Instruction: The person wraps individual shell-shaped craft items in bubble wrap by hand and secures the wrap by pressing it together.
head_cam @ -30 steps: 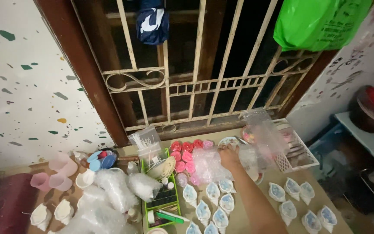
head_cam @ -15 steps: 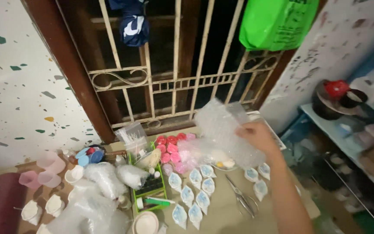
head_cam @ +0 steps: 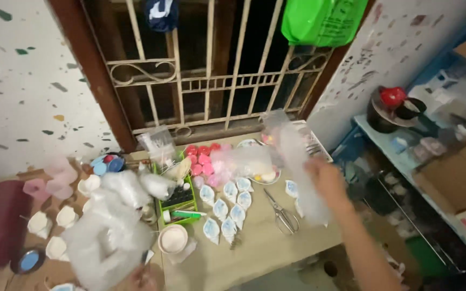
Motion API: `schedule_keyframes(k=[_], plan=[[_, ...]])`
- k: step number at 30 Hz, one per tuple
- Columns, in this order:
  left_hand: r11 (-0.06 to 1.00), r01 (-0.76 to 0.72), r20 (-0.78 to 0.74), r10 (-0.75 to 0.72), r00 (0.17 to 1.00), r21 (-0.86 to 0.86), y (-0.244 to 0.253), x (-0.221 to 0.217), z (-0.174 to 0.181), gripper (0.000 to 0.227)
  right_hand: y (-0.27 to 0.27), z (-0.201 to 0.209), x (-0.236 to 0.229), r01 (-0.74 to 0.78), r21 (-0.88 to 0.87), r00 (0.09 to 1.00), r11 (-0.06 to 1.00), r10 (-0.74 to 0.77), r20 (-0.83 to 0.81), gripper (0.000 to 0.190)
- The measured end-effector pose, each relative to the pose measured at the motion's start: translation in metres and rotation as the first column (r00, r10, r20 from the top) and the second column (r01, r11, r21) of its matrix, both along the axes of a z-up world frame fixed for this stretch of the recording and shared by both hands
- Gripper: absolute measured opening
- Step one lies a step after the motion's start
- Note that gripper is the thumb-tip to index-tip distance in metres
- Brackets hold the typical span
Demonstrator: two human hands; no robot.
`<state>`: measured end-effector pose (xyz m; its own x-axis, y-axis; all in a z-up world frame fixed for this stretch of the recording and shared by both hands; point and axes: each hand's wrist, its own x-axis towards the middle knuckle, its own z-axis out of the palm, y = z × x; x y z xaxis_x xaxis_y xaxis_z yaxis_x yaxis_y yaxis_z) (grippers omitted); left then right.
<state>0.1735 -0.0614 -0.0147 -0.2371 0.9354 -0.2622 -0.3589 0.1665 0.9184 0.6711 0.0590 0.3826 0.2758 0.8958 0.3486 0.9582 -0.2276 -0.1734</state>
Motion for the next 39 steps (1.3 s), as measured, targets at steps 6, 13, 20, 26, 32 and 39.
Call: schedule_keyframes(k=[6,13,20,26,32,39], plan=[[0.833,0.451,0.402,-0.551,0.731,0.322,0.044,0.1,0.268,0.078,-0.041,-0.018,-0.161,-0.243,-0.033,0.65,0.97,0.137,-0.747,0.02],[0.952,0.304,0.518,-0.27,0.812,0.019,0.065,0.073,0.251,0.029,-0.031,-0.115,-0.195,-0.311,0.046,0.205,0.949,0.114,-0.972,0.023],[0.931,0.131,-0.164,-0.079,0.983,0.34,0.049,-0.024,0.107,0.043,-0.032,-0.394,-0.115,-0.155,-0.163,0.796,0.974,0.025,-0.605,0.019],[0.994,0.079,0.57,-0.024,0.822,-0.072,0.062,-0.029,0.149,0.012,-0.052,-0.37,-0.173,-0.181,-0.29,0.936,0.94,0.075,-0.343,0.038],[0.981,0.17,0.536,-0.092,0.839,-0.096,0.087,-0.005,0.19,0.015,-0.069,-0.357,-0.185,0.004,-0.117,0.118,0.993,-0.117,-0.986,0.009],[0.974,0.185,0.677,-0.223,0.702,0.13,0.149,0.046,0.277,0.011,-0.129,-0.238,-0.001,-0.11,-0.553,0.698,0.826,-0.332,-0.635,0.009]])
